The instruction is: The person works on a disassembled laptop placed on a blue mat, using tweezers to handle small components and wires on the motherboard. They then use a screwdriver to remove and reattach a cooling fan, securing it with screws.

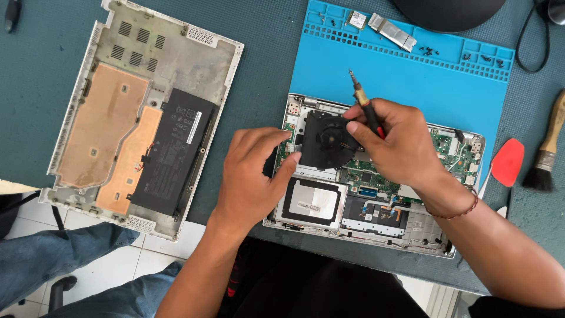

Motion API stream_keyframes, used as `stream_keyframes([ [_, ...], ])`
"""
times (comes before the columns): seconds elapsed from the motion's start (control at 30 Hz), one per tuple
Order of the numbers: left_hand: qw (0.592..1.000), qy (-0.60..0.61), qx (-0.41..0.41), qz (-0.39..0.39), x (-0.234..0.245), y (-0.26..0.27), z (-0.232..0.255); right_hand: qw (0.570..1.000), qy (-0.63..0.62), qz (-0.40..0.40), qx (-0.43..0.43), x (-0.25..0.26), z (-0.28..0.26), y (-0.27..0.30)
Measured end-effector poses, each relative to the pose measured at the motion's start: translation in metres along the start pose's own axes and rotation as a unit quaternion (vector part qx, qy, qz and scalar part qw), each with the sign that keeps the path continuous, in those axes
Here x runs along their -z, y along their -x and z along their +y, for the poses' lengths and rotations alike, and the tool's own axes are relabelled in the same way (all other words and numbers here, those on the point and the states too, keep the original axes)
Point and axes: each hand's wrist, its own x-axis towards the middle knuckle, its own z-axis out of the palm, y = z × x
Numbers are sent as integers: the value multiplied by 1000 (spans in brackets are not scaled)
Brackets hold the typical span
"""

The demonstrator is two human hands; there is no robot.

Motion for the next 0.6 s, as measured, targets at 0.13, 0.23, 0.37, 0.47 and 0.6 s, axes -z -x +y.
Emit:
stream_keyframes([
  [0.13, 998, 47, 43, -8, -1, -2, 10, 998, -56, -6, -3, 2, -6, 5],
  [0.23, 994, 91, 61, -12, -3, -4, 12, 997, -83, -5, 3, 5, -7, 8],
  [0.37, 988, 128, 87, -17, -7, -4, 14, 994, -104, -6, 19, 7, -8, 11],
  [0.47, 986, 143, 90, -16, -7, -4, 15, 993, -113, -6, 26, 7, -8, 12],
  [0.6, 977, 193, 93, -18, -3, -5, 26, 988, -153, -14, 18, 8, 0, 11],
])
